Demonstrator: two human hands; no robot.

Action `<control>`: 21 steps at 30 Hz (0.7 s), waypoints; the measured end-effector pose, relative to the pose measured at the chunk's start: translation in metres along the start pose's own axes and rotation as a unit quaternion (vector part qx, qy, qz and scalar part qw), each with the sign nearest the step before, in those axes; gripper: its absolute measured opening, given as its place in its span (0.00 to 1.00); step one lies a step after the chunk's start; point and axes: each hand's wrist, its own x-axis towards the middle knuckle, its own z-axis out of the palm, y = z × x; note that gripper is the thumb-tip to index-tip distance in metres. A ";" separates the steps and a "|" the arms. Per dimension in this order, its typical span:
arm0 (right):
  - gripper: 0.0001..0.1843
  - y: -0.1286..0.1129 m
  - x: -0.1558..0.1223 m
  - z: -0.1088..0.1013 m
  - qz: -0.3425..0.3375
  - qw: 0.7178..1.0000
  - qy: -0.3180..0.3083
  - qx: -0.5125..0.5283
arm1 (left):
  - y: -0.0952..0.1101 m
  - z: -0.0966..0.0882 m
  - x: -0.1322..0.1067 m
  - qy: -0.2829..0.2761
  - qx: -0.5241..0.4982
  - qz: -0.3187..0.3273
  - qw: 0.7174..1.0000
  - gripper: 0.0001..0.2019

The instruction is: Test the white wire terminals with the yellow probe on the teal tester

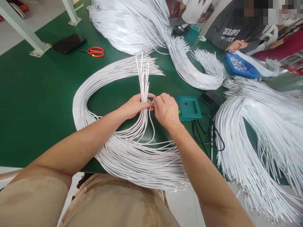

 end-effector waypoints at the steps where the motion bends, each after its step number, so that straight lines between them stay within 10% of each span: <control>1: 0.16 0.006 -0.001 0.000 -0.019 1.000 -0.014 -0.020 | -0.003 0.000 0.002 0.009 0.022 0.007 1.000 0.21; 10: 0.09 0.050 0.008 0.001 0.014 0.989 -0.146 0.001 | -0.020 -0.003 0.012 0.064 0.103 0.019 0.992 0.23; 21: 0.09 0.055 0.006 0.010 0.023 0.994 -0.110 0.007 | -0.025 0.002 0.014 0.082 0.153 0.026 0.985 0.25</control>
